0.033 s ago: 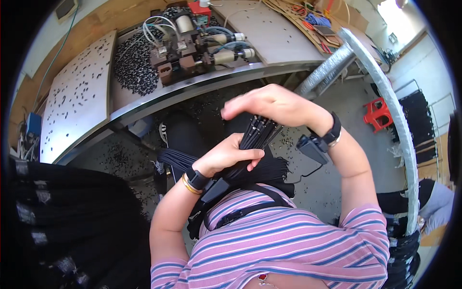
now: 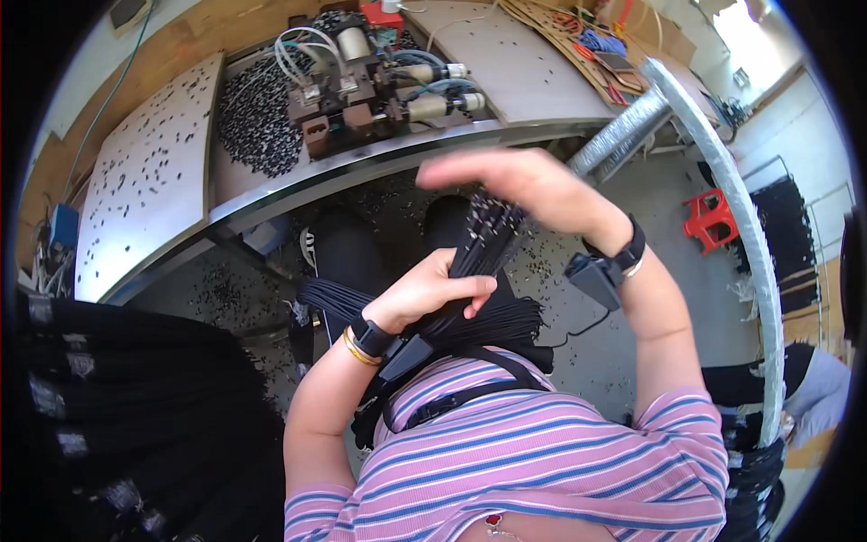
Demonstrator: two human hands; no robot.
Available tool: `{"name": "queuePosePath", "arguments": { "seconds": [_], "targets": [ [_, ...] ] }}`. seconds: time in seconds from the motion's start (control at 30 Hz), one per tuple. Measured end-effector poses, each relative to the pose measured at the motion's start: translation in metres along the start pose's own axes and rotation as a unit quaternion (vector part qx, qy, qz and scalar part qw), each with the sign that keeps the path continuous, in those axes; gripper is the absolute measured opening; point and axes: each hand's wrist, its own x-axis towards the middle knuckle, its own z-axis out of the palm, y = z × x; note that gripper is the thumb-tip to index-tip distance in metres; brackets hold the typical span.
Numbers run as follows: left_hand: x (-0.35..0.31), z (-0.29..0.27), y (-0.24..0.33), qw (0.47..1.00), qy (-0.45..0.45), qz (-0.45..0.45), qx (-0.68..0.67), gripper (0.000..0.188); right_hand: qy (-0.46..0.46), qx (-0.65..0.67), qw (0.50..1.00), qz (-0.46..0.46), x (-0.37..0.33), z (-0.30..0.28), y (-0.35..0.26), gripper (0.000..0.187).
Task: The person processes and bundles black cables or rods using a semi-automated industrial machine.
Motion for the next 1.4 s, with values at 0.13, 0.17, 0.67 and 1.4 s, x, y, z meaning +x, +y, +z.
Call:
{"name": "queuePosePath", "arguments": {
  "seconds": [0.13,0.17,0.67,1.4],
  "targets": [
    [-0.003,-0.02,0.002,0.993,0.05,0.075,-0.071,0.013,0.125,0.168,0.978,-0.016,0.012,0.027,0.023,0.035],
    [-0.002,-0.024,0.003,0.995,0.048,0.065,-0.06,0.013,0.087,0.039,0.992,0.088,0.014,0.036,0.032,0.034],
    [-0.014,-0.09,-0.004,0.967,0.2,-0.041,0.152,0.022,0.064,0.301,0.946,0.1,0.1,0.043,0.092,0.016],
    [-0.012,-0.109,-0.012,0.873,0.451,0.185,-0.026,0.007,0.207,0.062,0.975,0.048,0.121,0.07,0.12,0.019]
  ]
}}
